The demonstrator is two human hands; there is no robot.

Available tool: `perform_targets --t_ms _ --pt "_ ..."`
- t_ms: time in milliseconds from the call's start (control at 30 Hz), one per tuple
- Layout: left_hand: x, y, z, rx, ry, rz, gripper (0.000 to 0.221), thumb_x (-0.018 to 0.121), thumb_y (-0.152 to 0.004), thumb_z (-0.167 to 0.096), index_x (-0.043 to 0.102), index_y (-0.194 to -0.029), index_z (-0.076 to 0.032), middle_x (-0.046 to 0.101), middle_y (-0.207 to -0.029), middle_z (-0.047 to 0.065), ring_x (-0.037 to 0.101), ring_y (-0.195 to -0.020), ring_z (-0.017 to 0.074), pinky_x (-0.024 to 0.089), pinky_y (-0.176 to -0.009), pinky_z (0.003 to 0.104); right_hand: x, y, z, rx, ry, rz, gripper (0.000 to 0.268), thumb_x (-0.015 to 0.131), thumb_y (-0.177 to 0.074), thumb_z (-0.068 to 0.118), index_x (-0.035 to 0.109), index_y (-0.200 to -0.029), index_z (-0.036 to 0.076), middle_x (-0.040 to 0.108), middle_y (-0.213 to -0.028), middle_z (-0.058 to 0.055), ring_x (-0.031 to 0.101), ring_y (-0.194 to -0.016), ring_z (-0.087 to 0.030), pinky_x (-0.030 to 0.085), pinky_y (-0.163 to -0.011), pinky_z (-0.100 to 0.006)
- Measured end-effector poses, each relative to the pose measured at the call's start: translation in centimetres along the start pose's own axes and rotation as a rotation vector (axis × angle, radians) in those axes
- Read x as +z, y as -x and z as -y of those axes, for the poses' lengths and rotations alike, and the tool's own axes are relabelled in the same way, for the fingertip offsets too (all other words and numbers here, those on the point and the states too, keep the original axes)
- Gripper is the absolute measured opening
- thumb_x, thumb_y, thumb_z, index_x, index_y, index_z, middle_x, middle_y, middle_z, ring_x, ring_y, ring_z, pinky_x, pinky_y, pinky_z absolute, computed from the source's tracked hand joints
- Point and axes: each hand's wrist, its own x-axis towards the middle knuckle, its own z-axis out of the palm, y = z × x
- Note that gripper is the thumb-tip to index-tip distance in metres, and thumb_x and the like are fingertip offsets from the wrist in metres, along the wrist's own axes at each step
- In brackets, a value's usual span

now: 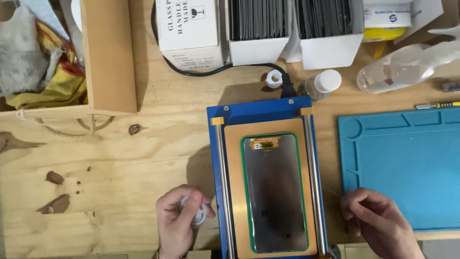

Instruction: Separating a mobile phone screen from its frame using a thin wire and a heating station

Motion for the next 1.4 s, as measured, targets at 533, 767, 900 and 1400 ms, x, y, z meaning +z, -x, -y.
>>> perform_targets --t_ms 533,767,900,1400 --pt "0.1 2.5 0.2 -0.054 0.094 -0.027 0.031 0.076 -0.100 -0.017 0.077 -0.075 0.001 0.076 -0.059 0.017 0.075 -0.044 0.0229 0.054 -0.036 0.028 1.3 -1.5 2.3 -0.088 0.139 -0.016 0.016 0.066 -0.104 0.003 0.068 -0.089 -0.003 0.057 -0.085 -0.021 0.046 -0.062 -0.030 0.036 -0.046 -0.037" --pt "-0.1 3.8 0.9 -0.141 0.137 -0.117 0.029 0.081 -0.094 -0.014 0.078 -0.072 0.005 0.077 -0.059 0.019 0.075 -0.042 0.0269 0.057 -0.036 0.031 2.5 -1.6 3.2 -0.045 0.191 -0.061 0.017 0.065 -0.105 0.004 0.069 -0.090 -0.003 0.055 -0.087 -0.020 0.047 -0.067 -0.030 0.034 -0.048 -0.039" --pt "-0.4 4.4 1.3 -0.141 0.192 -0.095 0.024 0.080 -0.094 -0.010 0.079 -0.074 0.004 0.079 -0.064 0.020 0.076 -0.043 0.0289 0.060 -0.036 0.034 2.2 -2.0 3.3 -0.045 0.194 0.013 0.016 0.066 -0.105 0.006 0.071 -0.092 -0.002 0.053 -0.082 -0.017 0.047 -0.066 -0.030 0.036 -0.048 -0.039" --pt "-1.5 6.7 3.1 -0.189 0.211 -0.184 0.025 0.080 -0.094 -0.007 0.078 -0.072 0.005 0.080 -0.065 0.023 0.074 -0.038 0.0299 0.054 -0.032 0.033 4.0 -3.1 4.0 -0.102 0.171 0.071 0.009 0.067 -0.102 0.000 0.074 -0.097 -0.002 0.061 -0.082 -0.022 0.055 -0.068 -0.031 0.039 -0.046 -0.035"
